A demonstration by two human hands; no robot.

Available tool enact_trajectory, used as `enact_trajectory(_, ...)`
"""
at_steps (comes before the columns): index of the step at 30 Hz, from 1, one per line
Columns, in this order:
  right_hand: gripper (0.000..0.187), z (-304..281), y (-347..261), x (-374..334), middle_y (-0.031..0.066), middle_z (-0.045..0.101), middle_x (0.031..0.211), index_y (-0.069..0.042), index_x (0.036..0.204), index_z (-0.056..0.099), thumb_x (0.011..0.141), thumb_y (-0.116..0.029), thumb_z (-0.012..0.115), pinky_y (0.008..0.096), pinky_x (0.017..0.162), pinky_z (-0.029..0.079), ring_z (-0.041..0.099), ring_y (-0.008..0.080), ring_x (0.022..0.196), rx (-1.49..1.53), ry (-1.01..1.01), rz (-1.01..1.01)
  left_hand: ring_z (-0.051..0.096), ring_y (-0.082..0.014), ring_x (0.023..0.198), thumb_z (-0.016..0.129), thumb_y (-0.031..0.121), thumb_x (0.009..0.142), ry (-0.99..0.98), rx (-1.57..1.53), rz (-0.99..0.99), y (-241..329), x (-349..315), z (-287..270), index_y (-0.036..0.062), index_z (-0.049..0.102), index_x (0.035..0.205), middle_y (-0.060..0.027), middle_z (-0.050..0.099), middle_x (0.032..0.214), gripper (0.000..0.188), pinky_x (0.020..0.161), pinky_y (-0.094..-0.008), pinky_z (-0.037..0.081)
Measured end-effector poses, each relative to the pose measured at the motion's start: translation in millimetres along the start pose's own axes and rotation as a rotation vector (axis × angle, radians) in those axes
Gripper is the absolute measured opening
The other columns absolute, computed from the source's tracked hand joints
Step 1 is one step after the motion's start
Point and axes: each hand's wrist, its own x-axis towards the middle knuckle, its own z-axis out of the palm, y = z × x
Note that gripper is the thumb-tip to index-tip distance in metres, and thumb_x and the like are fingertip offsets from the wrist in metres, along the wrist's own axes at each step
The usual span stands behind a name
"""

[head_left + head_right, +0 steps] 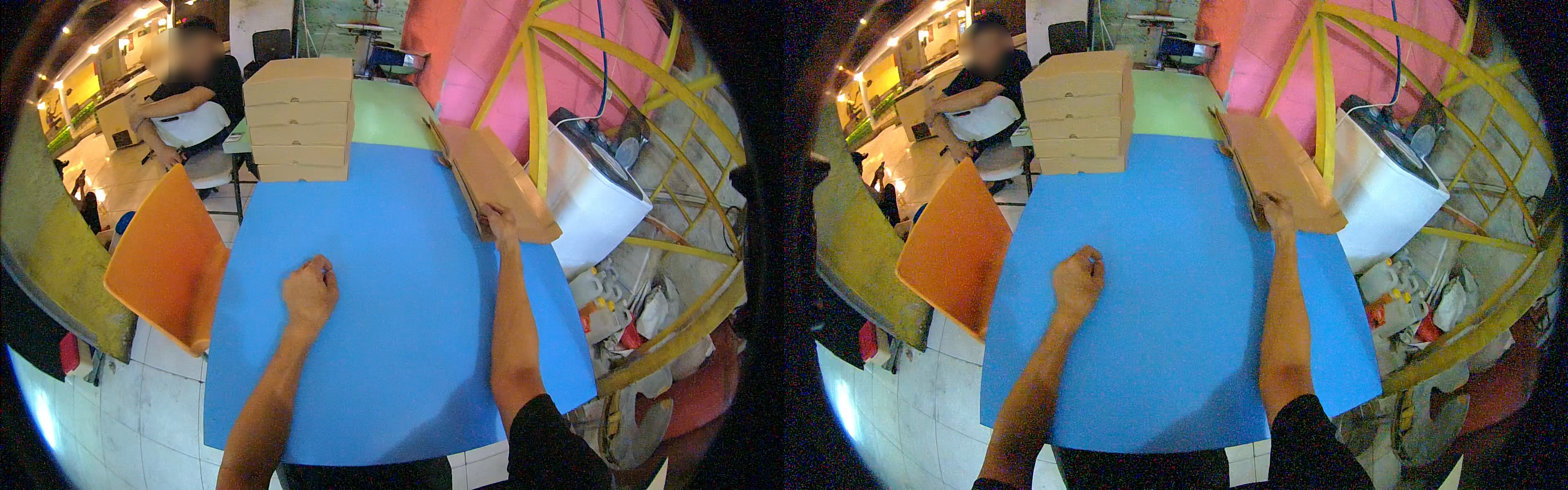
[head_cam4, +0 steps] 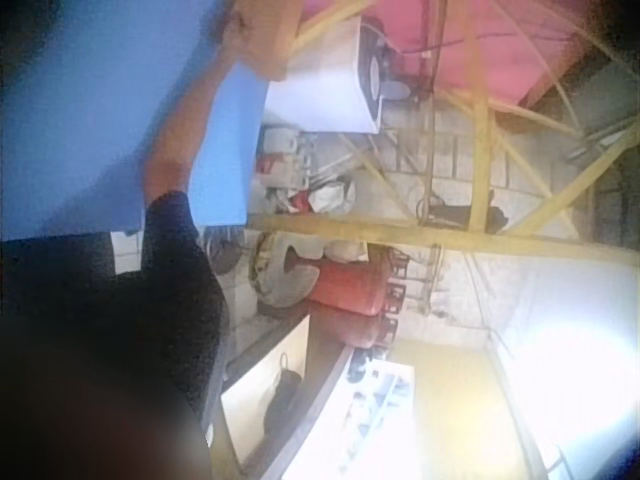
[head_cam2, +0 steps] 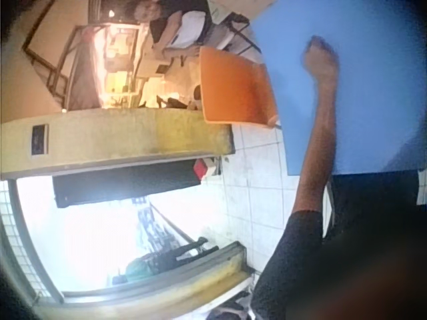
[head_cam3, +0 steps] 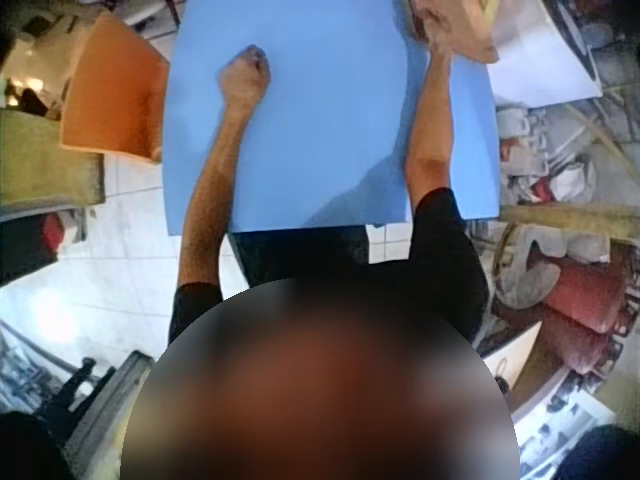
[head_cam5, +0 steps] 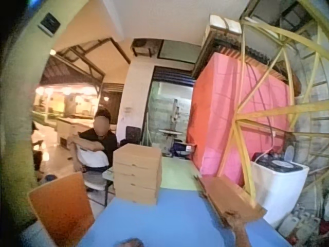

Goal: The person assembles flat cardboard box blanks into rectangular boxes by folding and tucking the side flaps. They handle each blank one at a time, fold the sides, and tuck the tabs to form the box shape, then place the finished boxes on a stack on the blue table.

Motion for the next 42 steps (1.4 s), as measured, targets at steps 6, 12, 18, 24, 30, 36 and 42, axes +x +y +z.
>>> enact_trajectory(6,0.019,3,0,-2,0.005,0.068,0.081,-0.003,0.095,0.072,0.083,-0.017,0.068,0.0299,0.064,0.051,0.062,0.0146,0.068,0.121,0.06,0.119,0.064,-0.0366,0.068,0.063,0.014,0.08,0.028,-0.004,-0.003,0,-1,1,0.0093,0.064,0.082,-0.0153,0.066,0.076,0.006,0.061,-0.0481,0.05)
enact_trajectory(12,0.024,-14,31,19,0.0073,0.069,0.086,0.0,0.103,0.07,0.086,-0.016,0.064,0.0288,0.066,0.052,0.062,0.0162,0.07,0.151,0.06,0.011,0.064,-0.0368,0.068,0.063,0.019,0.081,0.014,-0.029,-0.012,-5,-3,7,0.0102,0.065,0.086,-0.015,0.067,0.077,0.01,0.062,-0.0483,0.05)
enact_trajectory(18,0.031,-5,38,18,0.0163,0.068,0.1,0.008,0.11,0.064,0.089,-0.015,0.061,0.0348,0.076,0.053,0.064,0.0261,0.09,-0.331,0.19,-0.72,0.065,-0.0362,0.07,0.062,0.017,0.08,0.034,-0.008,-0.027,-3,-3,9,0.0106,0.065,0.086,-0.014,0.068,0.081,0.01,0.064,-0.0487,0.051)
enact_trajectory(24,0.035,-4,29,-2,0.022,0.066,0.109,0.005,0.114,0.063,0.085,-0.016,0.064,0.0434,0.085,0.051,0.063,0.0347,0.1,-0.595,0.118,-0.475,0.065,-0.0367,0.068,0.059,0.017,0.082,0.027,-0.01,-0.028,-2,-6,7,0.0104,0.064,0.084,-0.014,0.067,0.079,0.009,0.061,-0.049,0.051)
enact_trajectory(30,0.028,-4,66,29,0.0175,0.068,0.106,0.003,0.108,0.066,0.087,-0.015,0.06,0.0421,0.089,0.05,0.064,0.0326,0.099,-0.453,0.19,-0.474,0.065,-0.0377,0.069,0.058,0.018,0.082,0.014,-0.011,-0.054,-3,-6,8,0.0093,0.062,0.085,-0.0156,0.066,0.078,0.01,0.061,-0.0507,0.051)
enact_trajectory(36,0.028,-16,63,44,0.016,0.067,0.104,0.003,0.107,0.066,0.088,-0.016,0.059,0.0406,0.089,0.05,0.064,0.0315,0.099,-0.454,0.199,-0.448,0.065,-0.0392,0.071,0.057,0.016,0.081,0.005,-0.044,-0.059,-3,-5,10,0.0076,0.061,0.086,-0.0166,0.066,0.081,0.011,0.061,-0.0529,0.052)
enact_trajectory(42,0.029,-20,54,46,0.0146,0.067,0.103,0.004,0.106,0.067,0.089,-0.017,0.058,0.0391,0.089,0.05,0.064,0.0304,0.099,-0.455,0.195,-0.414,0.065,-0.0402,0.072,0.057,0.014,0.08,-0.027,-0.052,-0.066,-3,-3,8,0.006,0.06,0.086,-0.0184,0.065,0.079,0.011,0.061,-0.0528,0.052)
